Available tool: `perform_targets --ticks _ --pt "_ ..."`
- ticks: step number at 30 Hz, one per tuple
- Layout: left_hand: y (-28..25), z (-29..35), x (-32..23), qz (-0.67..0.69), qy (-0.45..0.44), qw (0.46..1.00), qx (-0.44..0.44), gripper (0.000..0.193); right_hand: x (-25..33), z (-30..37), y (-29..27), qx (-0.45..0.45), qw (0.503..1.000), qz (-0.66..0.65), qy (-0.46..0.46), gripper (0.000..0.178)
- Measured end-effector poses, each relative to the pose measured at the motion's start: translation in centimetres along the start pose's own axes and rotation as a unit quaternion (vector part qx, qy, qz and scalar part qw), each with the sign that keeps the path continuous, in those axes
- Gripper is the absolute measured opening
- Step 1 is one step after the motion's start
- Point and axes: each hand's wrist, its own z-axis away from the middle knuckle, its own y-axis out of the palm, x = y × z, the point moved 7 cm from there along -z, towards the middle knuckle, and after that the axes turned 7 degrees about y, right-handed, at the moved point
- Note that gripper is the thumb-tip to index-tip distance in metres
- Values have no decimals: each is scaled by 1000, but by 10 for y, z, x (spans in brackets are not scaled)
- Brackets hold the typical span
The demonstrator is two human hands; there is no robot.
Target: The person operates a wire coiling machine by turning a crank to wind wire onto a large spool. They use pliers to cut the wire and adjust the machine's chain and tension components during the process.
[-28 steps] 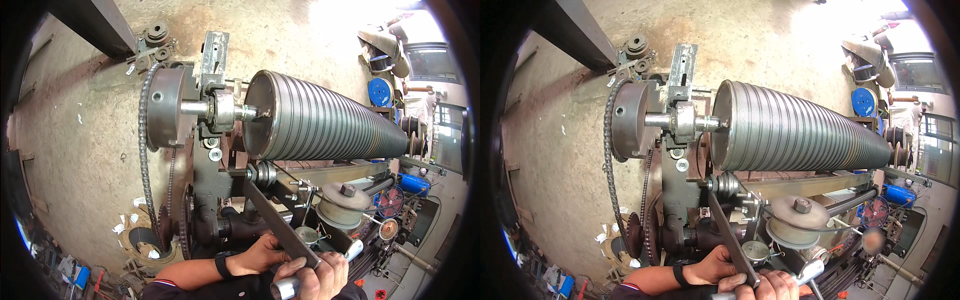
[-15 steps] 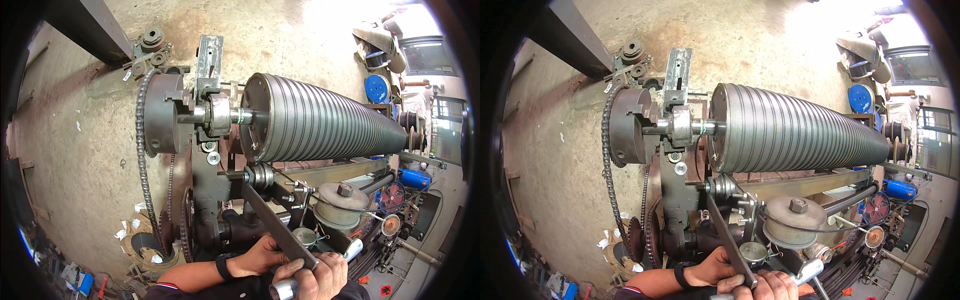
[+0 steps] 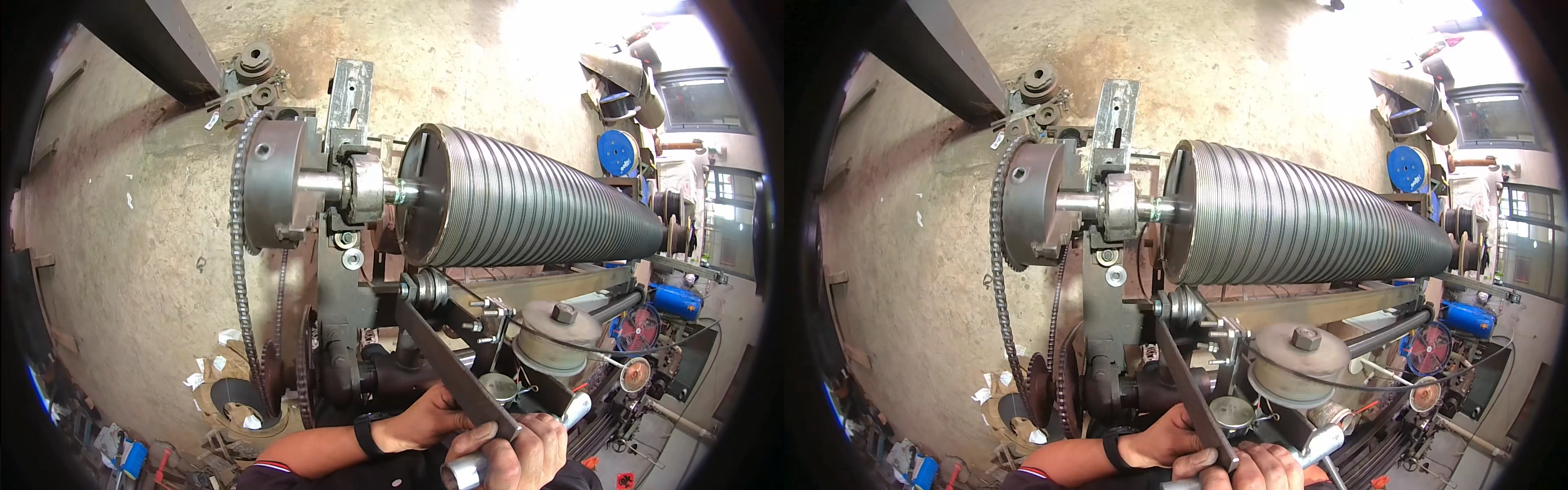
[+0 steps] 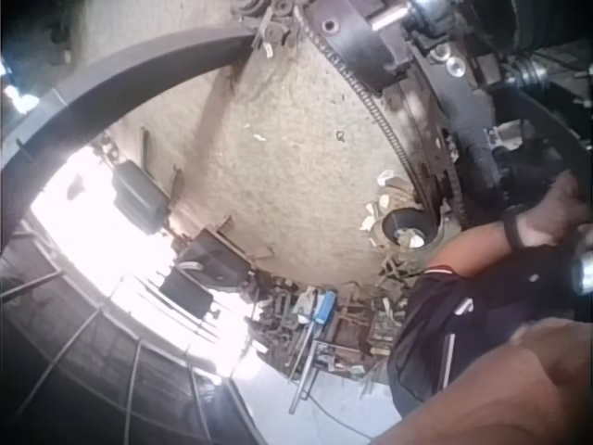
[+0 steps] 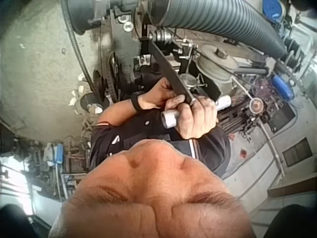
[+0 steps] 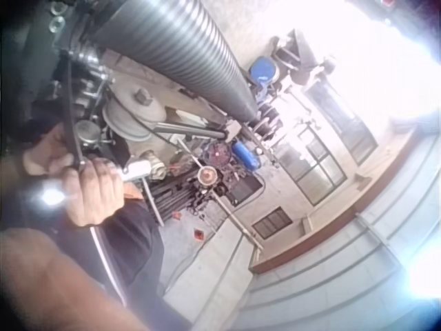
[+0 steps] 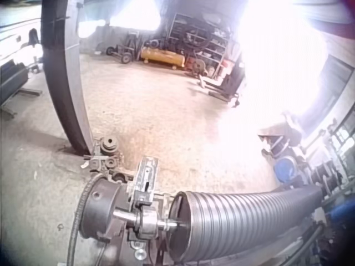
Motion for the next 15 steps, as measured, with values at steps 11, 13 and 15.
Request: perform_targets --ticks 11,13,15 --pt "-3 -1 4 3 -14 1000 19 27 0 -2 1 -26 1000 0 4 11" --pt "-3 1 4 13 -15 1000 22 27 2 -2 0 -18 1000 0 3 11" --pt "-2 0 5 27 -15 999 23 27 2 -2 -1 -4 1000 1 2 12"
